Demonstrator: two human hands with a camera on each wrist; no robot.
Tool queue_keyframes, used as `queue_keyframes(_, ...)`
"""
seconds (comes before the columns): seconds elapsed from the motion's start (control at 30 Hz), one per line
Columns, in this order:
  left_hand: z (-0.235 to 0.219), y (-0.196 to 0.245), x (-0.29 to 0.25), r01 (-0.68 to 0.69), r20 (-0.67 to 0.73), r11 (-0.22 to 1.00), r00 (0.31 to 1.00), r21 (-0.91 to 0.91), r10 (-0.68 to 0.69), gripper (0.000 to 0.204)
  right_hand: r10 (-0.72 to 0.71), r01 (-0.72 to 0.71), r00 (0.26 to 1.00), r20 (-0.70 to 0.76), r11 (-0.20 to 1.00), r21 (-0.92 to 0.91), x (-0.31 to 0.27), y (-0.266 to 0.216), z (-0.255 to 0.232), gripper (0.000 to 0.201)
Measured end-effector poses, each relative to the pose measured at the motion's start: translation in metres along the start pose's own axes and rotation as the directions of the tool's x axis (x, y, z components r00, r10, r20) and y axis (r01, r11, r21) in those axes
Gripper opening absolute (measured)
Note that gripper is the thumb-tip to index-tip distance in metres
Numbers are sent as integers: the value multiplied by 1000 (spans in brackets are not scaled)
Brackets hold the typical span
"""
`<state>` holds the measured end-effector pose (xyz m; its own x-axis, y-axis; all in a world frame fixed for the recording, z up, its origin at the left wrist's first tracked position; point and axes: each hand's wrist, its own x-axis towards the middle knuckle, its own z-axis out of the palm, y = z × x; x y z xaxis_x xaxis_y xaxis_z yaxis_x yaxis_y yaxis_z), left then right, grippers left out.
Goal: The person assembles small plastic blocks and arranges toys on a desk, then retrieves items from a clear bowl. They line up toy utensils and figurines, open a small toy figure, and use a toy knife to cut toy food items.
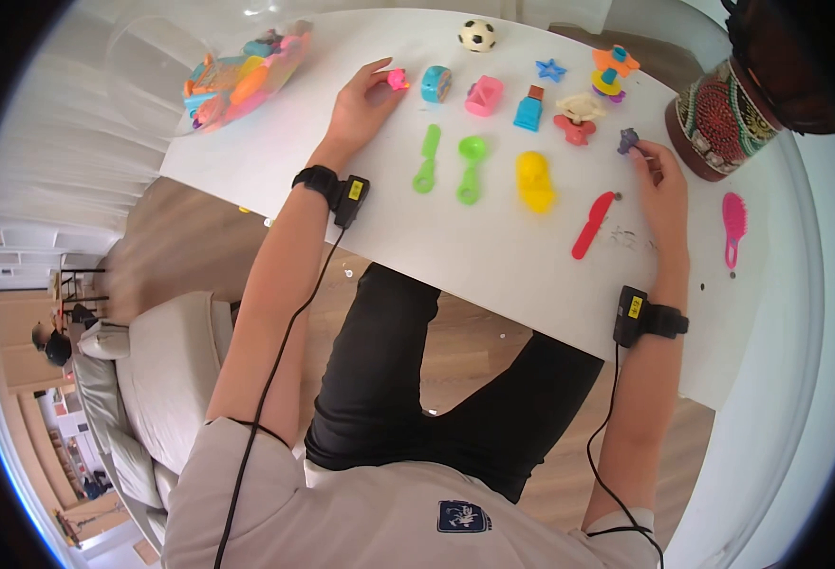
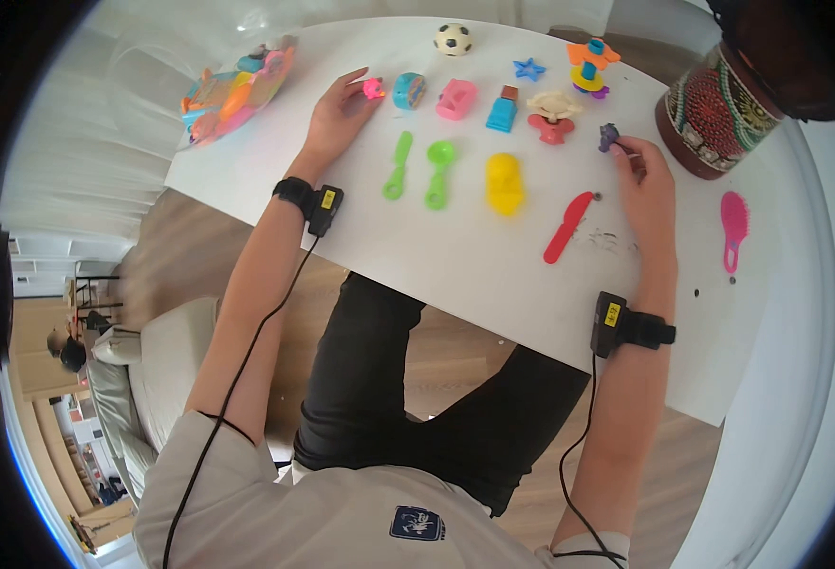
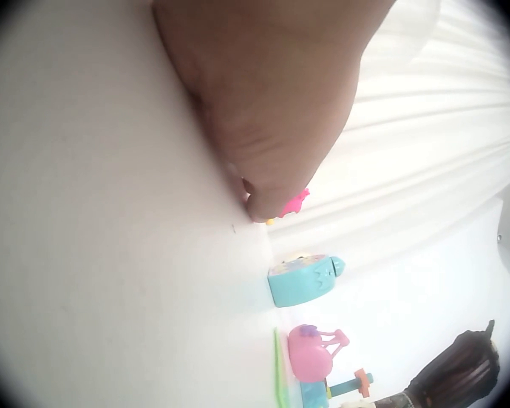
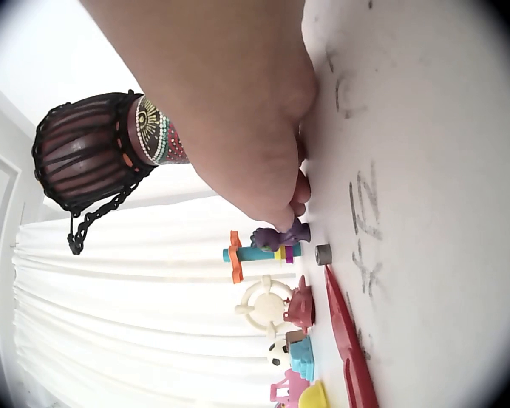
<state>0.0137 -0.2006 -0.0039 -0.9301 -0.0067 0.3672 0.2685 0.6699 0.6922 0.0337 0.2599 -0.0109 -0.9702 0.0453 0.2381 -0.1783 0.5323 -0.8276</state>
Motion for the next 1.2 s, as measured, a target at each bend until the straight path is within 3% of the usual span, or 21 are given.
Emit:
queue_keyframes(0.27,3,-5,4,-7,11,1000,1000,14,7,47,-43,43,999,-1,999,26,-3,-5,0,23)
queue_keyframes(0.5,3,-5,5,-19,21,1000,1000,-13,19,39,6,-6,1000,8,1000,-23,-7,-17,-3,22)
queue_keyframes(0.7,6,-15,3,22,18,997,1000,-72,-20,36,-134,134,991,-16,991,30,-3,-2,3,21)
queue_keyframes(0.87,1,4,1,52,60,998,997,17,-53,39,23,-23,1000,-11,999,-37,-6,-19,-5,22)
queue_keyframes(0.97,3,2,2,65,59,997,996,-36,-63,41,-19,19,1000,-1,999,-33,-4,-20,-4,23)
queue_keyframes(1.07,5,2,3,41,54,999,998,-17,-40,41,28,-27,999,15,998,-52,-6,-24,-5,23)
queue_keyframes(1.13,6,2,4,-97,-9,989,995,109,98,35,2,-2,1000,11,999,-47,-7,-26,-2,24)
queue_keyframes(1.2,7,-1,8,-77,-1,995,997,65,77,35,-22,23,1000,5,999,-47,-6,-25,-2,24)
